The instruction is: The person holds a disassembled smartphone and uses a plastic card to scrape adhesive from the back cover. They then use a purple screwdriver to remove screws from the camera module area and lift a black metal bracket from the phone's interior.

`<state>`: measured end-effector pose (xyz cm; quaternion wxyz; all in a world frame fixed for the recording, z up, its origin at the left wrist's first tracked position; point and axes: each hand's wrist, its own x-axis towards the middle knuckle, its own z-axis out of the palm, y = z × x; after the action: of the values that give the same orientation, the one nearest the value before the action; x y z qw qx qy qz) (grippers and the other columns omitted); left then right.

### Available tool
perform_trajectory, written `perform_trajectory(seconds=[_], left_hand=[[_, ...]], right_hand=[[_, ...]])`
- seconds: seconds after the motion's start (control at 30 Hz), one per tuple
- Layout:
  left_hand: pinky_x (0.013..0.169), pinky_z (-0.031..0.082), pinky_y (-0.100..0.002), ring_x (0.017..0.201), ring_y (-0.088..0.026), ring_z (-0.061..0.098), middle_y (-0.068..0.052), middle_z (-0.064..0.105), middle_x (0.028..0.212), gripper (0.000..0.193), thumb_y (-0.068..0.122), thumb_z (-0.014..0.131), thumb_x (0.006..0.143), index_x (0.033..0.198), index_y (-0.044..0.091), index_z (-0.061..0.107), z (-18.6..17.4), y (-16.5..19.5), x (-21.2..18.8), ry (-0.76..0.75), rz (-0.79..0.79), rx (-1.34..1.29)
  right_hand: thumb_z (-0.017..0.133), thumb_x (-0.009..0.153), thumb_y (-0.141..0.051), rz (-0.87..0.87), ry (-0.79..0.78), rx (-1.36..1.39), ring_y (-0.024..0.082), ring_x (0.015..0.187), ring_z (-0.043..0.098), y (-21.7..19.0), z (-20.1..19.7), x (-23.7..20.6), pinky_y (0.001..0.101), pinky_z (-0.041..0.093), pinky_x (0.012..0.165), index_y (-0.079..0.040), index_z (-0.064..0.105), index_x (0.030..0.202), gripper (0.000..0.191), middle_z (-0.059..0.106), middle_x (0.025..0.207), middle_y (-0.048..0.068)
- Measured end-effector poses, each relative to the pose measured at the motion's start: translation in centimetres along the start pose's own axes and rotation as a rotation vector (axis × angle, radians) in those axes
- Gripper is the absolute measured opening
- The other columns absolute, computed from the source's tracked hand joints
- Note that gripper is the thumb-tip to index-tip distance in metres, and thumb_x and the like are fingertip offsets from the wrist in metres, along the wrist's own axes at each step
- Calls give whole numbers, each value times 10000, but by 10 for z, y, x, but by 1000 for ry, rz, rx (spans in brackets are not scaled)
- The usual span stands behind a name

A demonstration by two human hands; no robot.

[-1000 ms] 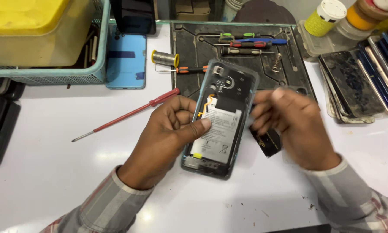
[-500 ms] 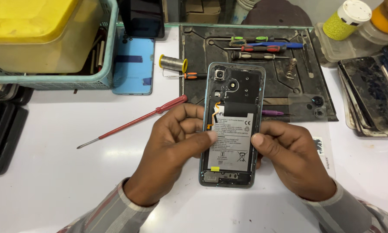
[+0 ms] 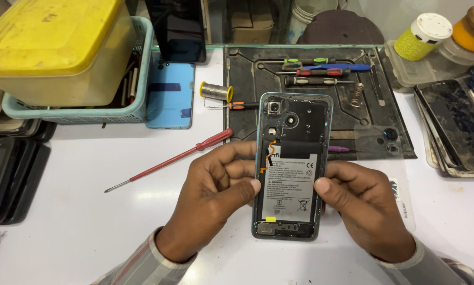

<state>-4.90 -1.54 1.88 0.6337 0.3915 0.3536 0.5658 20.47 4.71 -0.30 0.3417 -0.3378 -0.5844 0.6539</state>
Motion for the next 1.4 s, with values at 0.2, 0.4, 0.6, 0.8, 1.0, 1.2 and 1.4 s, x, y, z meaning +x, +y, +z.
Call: perform_trajectory(seconds=[0.2, 0.4, 0.6, 0.8, 1.0, 1.2, 1.4], left_hand=[[803, 631, -296, 899, -148, 736, -145, 740, 1086, 460, -112, 581, 848, 1306, -97, 543, 0, -2, -1, 13, 47, 48], [817, 610, -235, 915, -86, 719, -104, 744, 1063, 358, -86, 597, 879, 1229, -46, 530, 3, -9, 0, 44, 158, 79], [702, 588, -230, 799, -81, 704, -99, 753, 955, 281, -39, 630, 908, 1177, -31, 546, 5, -13, 0, 146, 107, 104], [702, 609, -231, 801, -93, 721, -117, 757, 939, 273, 53, 689, 952, 1167, -51, 557, 6, -11, 0, 162, 104, 115], [627, 568, -241, 983, -149, 669, -182, 581, 1360, 774, 42, 780, 831, 1505, 87, 402, 14, 0, -11, 358, 370, 493], [1003, 534, -426, 1262, -359, 641, -257, 522, 1494, 110, 145, 768, 890, 978, 83, 745, 12, 6, -12, 340, 560, 933], [986, 533, -448, 1232, -357, 644, -215, 594, 1425, 127, 183, 725, 915, 981, 74, 736, 8, 3, -10, 338, 462, 916]], right_hand=[[625, 992, -139, -5, -4, -25, 147, 729, 635, 6, 1, -1, 297, 524, 651, 107, 713, 1153, 307, 772, 888, 140], [666, 929, -127, 60, 27, -256, 132, 703, 689, 14, 7, -6, 280, 567, 633, 52, 750, 1122, 276, 779, 862, 107], [673, 922, -130, 80, 26, -285, 118, 712, 699, 17, 13, -9, 268, 577, 633, 46, 759, 1110, 271, 774, 863, 97], [672, 918, -125, 88, 26, -294, 124, 710, 705, 16, 14, -8, 271, 568, 620, 56, 758, 1097, 268, 781, 858, 100], [670, 917, -113, 136, 11, -153, 133, 639, 669, 17, 12, -7, 276, 539, 567, 103, 746, 1096, 291, 761, 754, 120], [670, 921, -98, 126, 4, -154, 129, 613, 644, 18, 11, -7, 279, 526, 550, 108, 746, 1092, 278, 743, 728, 117], [671, 912, -79, 137, -13, -148, 128, 610, 637, 20, 11, -7, 279, 522, 538, 106, 743, 1091, 267, 751, 749, 121]])
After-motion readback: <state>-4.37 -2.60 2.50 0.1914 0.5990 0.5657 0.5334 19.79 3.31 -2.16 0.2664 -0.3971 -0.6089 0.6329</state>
